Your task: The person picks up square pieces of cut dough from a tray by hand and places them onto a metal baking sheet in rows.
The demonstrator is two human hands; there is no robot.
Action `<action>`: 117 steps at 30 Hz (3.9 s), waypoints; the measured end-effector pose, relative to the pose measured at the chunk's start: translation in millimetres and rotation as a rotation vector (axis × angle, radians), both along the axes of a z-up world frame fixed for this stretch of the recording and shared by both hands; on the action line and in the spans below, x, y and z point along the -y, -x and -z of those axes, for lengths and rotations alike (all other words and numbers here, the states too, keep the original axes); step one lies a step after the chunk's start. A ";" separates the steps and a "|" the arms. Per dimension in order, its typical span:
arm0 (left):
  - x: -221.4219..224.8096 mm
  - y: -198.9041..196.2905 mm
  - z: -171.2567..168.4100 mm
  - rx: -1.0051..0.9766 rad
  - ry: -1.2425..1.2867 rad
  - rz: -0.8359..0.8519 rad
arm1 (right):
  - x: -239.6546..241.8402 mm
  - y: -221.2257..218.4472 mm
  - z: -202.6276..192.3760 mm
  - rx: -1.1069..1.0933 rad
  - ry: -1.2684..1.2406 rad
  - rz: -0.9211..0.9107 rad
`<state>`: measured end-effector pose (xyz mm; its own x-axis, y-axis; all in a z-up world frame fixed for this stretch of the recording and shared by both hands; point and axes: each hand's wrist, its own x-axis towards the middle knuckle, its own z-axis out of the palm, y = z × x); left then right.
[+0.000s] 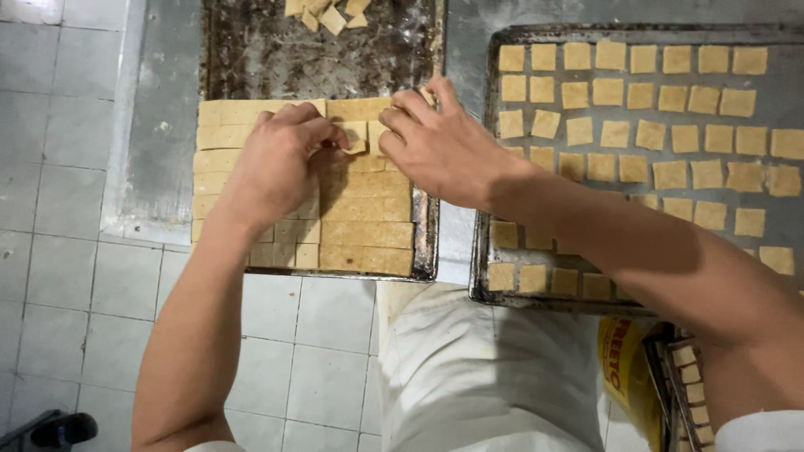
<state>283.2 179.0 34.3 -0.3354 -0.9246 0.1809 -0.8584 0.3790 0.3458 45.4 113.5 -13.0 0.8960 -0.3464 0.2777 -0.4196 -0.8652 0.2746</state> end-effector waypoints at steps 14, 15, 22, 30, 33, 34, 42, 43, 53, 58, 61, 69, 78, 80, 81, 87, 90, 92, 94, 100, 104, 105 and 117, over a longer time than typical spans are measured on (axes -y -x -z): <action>50.6 142.8 -13.9 -0.371 -0.405 0.171 | 19.1 222.3 -23.3 0.652 -1.019 0.304; 59.0 161.9 -11.1 -0.385 -0.417 0.226 | 19.4 245.1 -21.6 0.634 -1.035 0.349; 112.7 315.2 16.7 -0.416 -0.185 0.563 | 18.2 384.6 -17.6 0.568 -0.581 0.593; 150.3 445.9 49.9 -0.185 0.240 0.561 | 15.8 450.4 -1.2 0.372 -0.102 0.543; 149.9 446.0 58.2 -0.169 0.265 0.578 | 4.9 454.9 -1.9 0.460 -0.279 0.591; 151.9 443.2 59.8 -0.201 0.294 0.588 | 3.5 455.3 -3.1 0.482 -0.345 0.620; 160.3 437.2 55.2 -0.080 0.155 0.476 | 26.9 425.2 -1.4 0.474 -0.319 0.541; 158.7 436.7 55.9 -0.072 0.145 0.464 | 28.1 422.7 1.9 0.450 -0.340 0.579; 158.2 448.8 52.3 -0.117 0.190 0.461 | 22.6 451.5 -7.0 0.485 -0.596 0.819; 157.8 489.8 56.2 -0.196 0.215 0.461 | 21.0 469.2 -4.4 0.217 -0.565 1.072; 153.2 497.9 59.6 -0.156 0.223 0.435 | 22.7 469.4 -1.9 0.286 -0.543 1.053; 149.7 489.1 70.6 -0.142 0.285 0.415 | 21.2 462.3 -4.6 0.271 -0.508 1.101; 145.3 465.7 52.7 -0.052 0.153 0.348 | 37.4 468.1 -3.7 0.328 -0.336 0.690; 140.8 449.2 51.7 -0.079 0.232 0.278 | 47.3 452.6 -4.1 0.316 -0.213 0.564; 137.4 429.6 52.9 -0.109 0.293 0.281 | 47.9 440.3 -3.0 0.306 -0.207 0.551; 149.6 256.2 37.0 -0.110 0.318 0.208 | 70.9 355.5 -13.7 0.312 -0.196 0.512; 142.1 144.4 21.4 -0.078 0.296 0.114 | 67.0 297.8 -22.7 0.371 -0.282 0.449; 129.4 89.3 16.1 0.013 0.122 -0.047 | 65.4 248.7 -24.9 0.404 -0.416 0.370; 113.0 46.7 14.9 0.096 0.027 -0.115 | 67.2 193.4 -20.5 0.432 -0.629 0.312; 57.9 -3.8 34.0 0.150 -0.027 -0.091 | 69.0 42.0 -11.2 0.336 -0.805 0.271; 42.3 -10.8 54.4 0.138 0.074 -0.065 | 65.9 -8.9 -15.7 0.162 -0.811 0.285; 42.1 -13.1 58.3 0.112 0.129 -0.061 | 64.9 -12.5 -17.1 0.137 -0.840 0.324; 63.0 -12.5 52.2 0.067 0.100 -0.041 | 62.5 -27.5 -7.8 0.177 -0.845 0.315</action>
<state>295.7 116.0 -17.9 -0.3115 -0.9165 0.2511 -0.8938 0.3723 0.2500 73.0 51.0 -5.2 0.6944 -0.7175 -0.0545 -0.6455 -0.5876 -0.4879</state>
